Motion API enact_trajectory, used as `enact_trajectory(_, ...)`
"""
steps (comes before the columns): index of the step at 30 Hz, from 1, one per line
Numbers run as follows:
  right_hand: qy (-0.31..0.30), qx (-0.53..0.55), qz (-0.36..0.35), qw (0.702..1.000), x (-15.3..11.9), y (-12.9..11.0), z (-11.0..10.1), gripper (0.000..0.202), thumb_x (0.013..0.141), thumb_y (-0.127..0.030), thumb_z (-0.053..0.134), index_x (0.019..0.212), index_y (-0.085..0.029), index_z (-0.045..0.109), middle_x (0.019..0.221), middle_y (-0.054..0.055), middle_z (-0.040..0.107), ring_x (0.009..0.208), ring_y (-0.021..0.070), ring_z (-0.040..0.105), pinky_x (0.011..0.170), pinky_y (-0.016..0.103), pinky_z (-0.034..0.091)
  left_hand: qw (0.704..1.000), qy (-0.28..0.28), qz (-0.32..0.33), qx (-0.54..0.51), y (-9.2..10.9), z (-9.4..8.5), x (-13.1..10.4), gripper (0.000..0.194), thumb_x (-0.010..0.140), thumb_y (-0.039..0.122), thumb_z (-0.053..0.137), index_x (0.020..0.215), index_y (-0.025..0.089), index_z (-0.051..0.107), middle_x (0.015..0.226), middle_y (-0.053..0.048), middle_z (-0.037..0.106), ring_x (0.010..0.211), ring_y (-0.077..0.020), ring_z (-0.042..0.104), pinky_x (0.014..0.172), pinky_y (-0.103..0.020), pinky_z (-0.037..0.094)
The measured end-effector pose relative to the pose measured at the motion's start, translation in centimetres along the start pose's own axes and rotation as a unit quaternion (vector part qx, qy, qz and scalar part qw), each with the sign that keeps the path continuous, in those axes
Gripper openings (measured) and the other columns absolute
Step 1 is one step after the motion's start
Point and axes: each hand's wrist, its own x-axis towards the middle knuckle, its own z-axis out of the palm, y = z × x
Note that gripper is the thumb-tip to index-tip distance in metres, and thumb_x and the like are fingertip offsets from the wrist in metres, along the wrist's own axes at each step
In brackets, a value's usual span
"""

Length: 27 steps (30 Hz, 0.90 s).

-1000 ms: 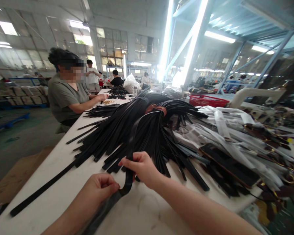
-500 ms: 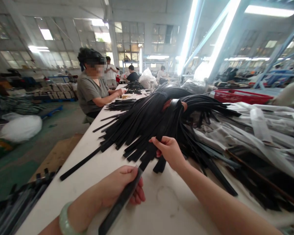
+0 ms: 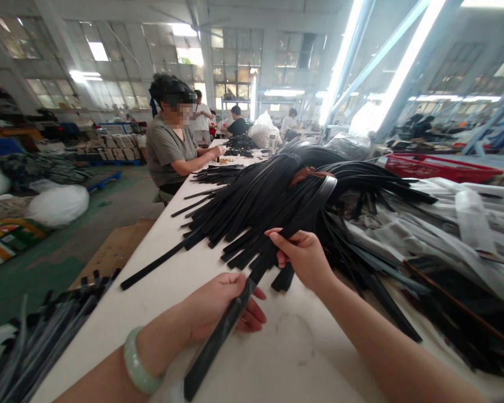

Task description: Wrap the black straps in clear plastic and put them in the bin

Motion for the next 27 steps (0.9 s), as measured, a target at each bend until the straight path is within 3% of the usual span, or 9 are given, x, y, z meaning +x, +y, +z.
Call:
enact_trajectory(2,-0.01,-0.009,0.0,1.0,-0.1,0.0,0.1,0.037,0.072,-0.047,0.071,0.088,-0.013,0.072,0.044,-0.002,0.053,0.037,0.0096,0.046,0.037,0.021,0.036,1.0,0.015,-0.003,-0.003,-0.1,0.0,0.1,0.043,0.089,0.051,0.047,0.086,0.011,0.061,0.072,-0.012,0.071,0.062,-0.018,0.068,0.065,-0.031,0.05)
enact_trajectory(7,0.057,-0.039,-0.028,0.997,-0.1,0.0,0.0,0.04,0.072,-0.046,0.072,0.095,-0.013,0.07,0.047,-0.003,0.054,0.041,0.0101,0.05,0.042,0.022,0.042,0.999,-0.025,0.005,0.023,0.4,0.4,-0.4,0.048,0.088,0.057,0.044,0.086,0.012,0.061,0.062,-0.008,0.066,0.051,-0.0145,0.061,0.058,-0.03,0.05)
enact_trajectory(9,-0.015,0.03,0.026,0.999,-0.3,0.2,0.3,0.045,0.071,-0.048,0.073,0.101,-0.014,0.067,0.055,-0.003,0.056,0.048,0.0098,0.052,0.045,0.021,0.044,0.999,-0.017,0.041,0.03,0.5,0.4,-0.4,0.049,0.087,0.059,0.045,0.086,0.012,0.061,0.051,-0.001,0.056,0.039,-0.0076,0.044,0.047,-0.023,0.044)
enact_trajectory(11,-0.137,0.078,0.097,0.983,-0.8,0.6,1.0,0.044,0.068,-0.048,0.076,0.095,-0.013,0.068,0.061,-0.002,0.058,0.053,0.0091,0.053,0.048,0.02,0.044,0.997,0.001,0.076,0.011,0.5,0.2,-0.2,0.048,0.085,0.06,0.048,0.083,0.013,0.059,0.047,0.005,0.045,0.037,-0.0038,0.028,0.04,-0.016,0.032)
enact_trajectory(14,-0.237,0.082,0.12,0.96,-1.6,1.6,2.2,0.037,0.062,-0.042,0.082,0.078,-0.011,0.069,0.058,-0.001,0.06,0.051,0.0071,0.05,0.047,0.018,0.039,0.997,0.007,0.072,-0.027,0.5,0.0,0.2,0.053,0.082,0.066,0.047,0.081,0.013,0.057,0.05,0.005,0.042,0.041,-0.0036,0.024,0.039,-0.015,0.021)
enact_trajectory(17,-0.199,0.107,0.112,0.968,-1.5,2.1,2.6,0.033,0.062,-0.039,0.083,0.067,-0.01,0.067,0.055,-0.001,0.059,0.046,0.0053,0.048,0.045,0.018,0.037,0.998,-0.017,0.056,-0.019,0.7,-0.3,0.1,0.061,0.079,0.07,0.046,0.087,0.011,0.059,0.056,0.002,0.046,0.045,-0.0055,0.032,0.043,-0.017,0.03)
enact_trajectory(20,-0.133,0.181,0.131,0.966,-0.6,1.8,1.4,0.03,0.062,-0.036,0.083,0.065,-0.012,0.065,0.056,0.0,0.061,0.045,0.0065,0.052,0.041,0.015,0.039,0.996,-0.048,0.057,0.059,1.0,-0.8,-0.4,0.041,0.073,0.043,0.072,0.096,0.012,0.059,0.067,0.001,0.053,0.055,-0.0085,0.047,0.053,-0.022,0.042)
enact_trajectory(23,-0.112,0.291,0.108,0.944,0.6,0.9,-0.3,0.026,0.066,-0.032,0.081,0.074,-0.015,0.064,0.07,0.004,0.067,0.052,0.0096,0.06,0.043,0.016,0.045,0.986,-0.093,0.043,0.132,0.9,-1.2,-0.7,0.036,0.066,0.017,0.075,0.099,0.013,0.06,0.072,0.001,0.056,0.058,-0.0094,0.052,0.058,-0.024,0.045)
enact_trajectory(27,-0.128,0.405,0.046,0.904,1.6,-0.3,-2.3,0.013,0.074,-0.02,0.071,0.082,-0.016,0.062,0.072,0.002,0.064,0.05,0.0064,0.054,0.046,0.015,0.046,0.981,-0.13,0.033,0.139,1.3,-1.1,-1.4,0.038,0.064,0.012,0.069,0.101,0.013,0.061,0.078,-0.003,0.061,0.068,-0.0136,0.057,0.065,-0.03,0.051)
